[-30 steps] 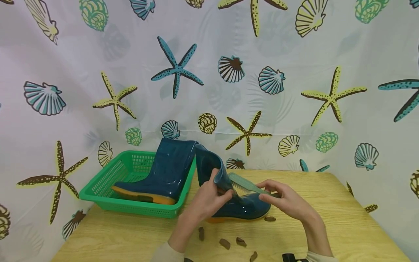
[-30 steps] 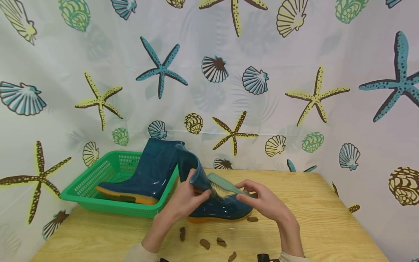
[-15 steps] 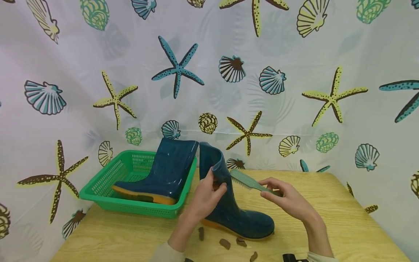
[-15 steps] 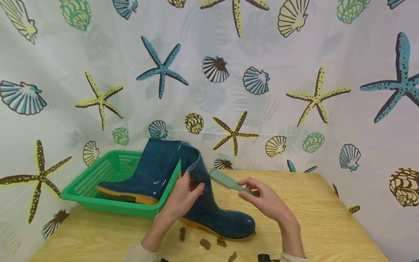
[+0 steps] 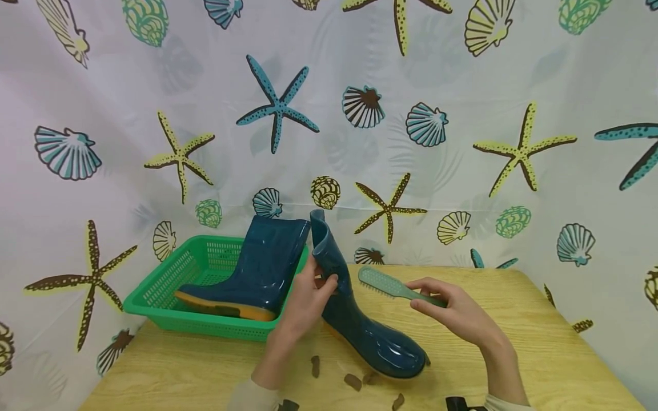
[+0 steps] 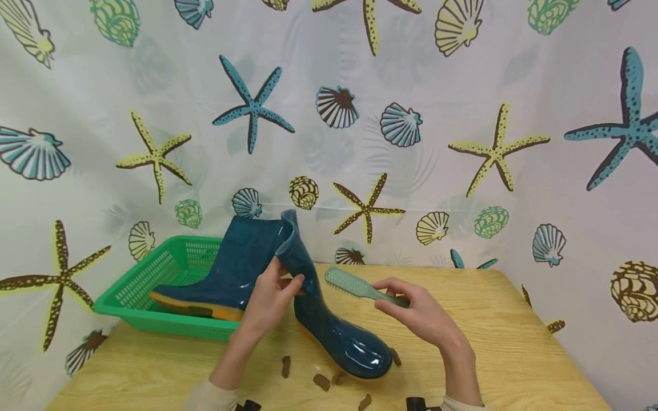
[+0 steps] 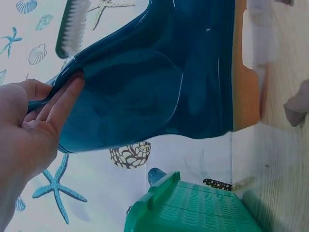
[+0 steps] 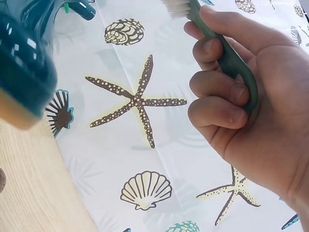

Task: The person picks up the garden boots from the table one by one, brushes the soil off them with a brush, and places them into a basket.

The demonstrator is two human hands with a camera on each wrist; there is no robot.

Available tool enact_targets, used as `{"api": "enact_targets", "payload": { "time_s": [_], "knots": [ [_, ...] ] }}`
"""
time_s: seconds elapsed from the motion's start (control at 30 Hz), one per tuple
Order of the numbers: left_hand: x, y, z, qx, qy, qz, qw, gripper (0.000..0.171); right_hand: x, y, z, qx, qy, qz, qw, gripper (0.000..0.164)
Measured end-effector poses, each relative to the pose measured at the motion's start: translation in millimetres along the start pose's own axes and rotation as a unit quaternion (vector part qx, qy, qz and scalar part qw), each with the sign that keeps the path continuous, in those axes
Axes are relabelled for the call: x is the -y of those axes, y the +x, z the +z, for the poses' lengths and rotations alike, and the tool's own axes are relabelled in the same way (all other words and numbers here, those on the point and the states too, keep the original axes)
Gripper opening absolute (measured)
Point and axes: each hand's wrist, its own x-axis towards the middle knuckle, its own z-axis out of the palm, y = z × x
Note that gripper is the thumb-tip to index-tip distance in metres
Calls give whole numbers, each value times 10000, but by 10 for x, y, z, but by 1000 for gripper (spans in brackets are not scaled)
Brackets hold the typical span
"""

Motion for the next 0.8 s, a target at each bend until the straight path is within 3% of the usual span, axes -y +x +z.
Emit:
{"api": "enact_targets", "payload": {
  "time_s": [0.5,0.7,0.8],
  "knots": [
    [-21,8,-286,-431,623,178,9970,34,41,-9,-3,175,49,-114,9998,35],
    [-36,9,-382,-288,667,234,9971,31,54,-14,1,268,102,-145,9995,34],
    [-40,7,-396,-192,707,440,9963,26,57,-16,7,280,39,-209,9994,33]
  ]
}}
